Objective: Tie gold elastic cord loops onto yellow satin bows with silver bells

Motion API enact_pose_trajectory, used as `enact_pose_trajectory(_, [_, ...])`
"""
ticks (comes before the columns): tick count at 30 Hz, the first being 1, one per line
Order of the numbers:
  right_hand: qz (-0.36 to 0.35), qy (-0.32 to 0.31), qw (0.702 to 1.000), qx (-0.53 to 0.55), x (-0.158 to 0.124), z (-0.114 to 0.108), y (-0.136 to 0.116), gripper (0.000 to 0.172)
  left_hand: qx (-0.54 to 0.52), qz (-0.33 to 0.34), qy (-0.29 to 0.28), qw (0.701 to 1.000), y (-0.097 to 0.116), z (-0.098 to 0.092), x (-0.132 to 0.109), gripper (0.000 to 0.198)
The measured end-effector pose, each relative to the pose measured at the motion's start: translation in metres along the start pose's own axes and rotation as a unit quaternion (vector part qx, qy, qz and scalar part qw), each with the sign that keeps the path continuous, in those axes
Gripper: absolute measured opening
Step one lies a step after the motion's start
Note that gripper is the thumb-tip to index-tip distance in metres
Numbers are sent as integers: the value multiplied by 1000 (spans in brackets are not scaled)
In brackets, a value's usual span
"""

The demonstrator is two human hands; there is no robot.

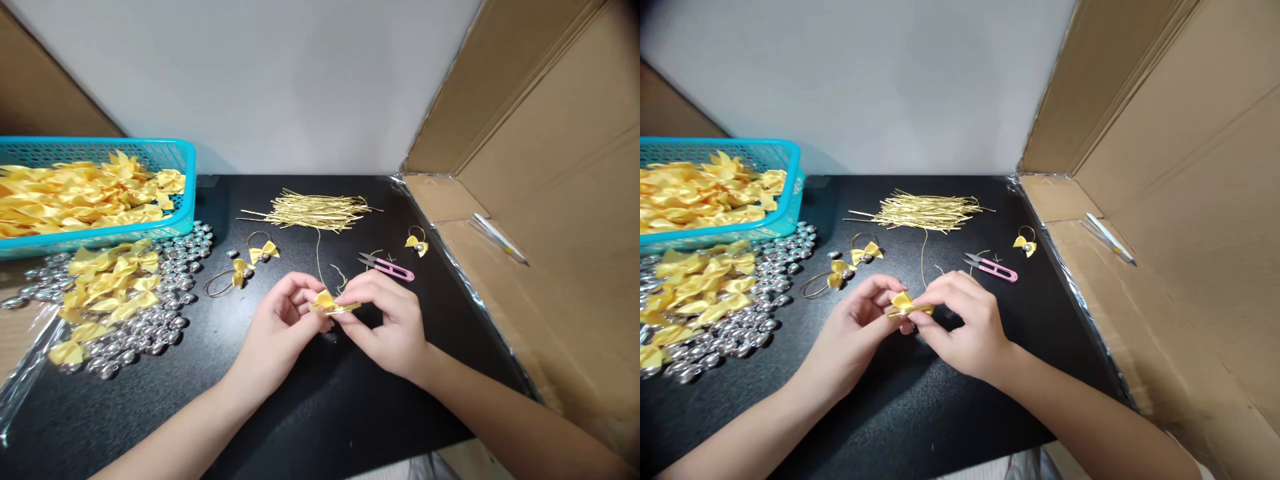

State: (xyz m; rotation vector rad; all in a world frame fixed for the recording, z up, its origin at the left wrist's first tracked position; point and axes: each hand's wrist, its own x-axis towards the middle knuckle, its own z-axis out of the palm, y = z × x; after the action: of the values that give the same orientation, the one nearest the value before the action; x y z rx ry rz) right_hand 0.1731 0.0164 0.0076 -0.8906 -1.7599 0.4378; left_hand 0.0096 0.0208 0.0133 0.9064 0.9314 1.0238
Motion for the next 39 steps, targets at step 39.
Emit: enact_pose_trajectory(39, [237, -10, 965, 113, 4, -13, 16, 20, -32, -3, -13, 999, 7, -14, 2, 14])
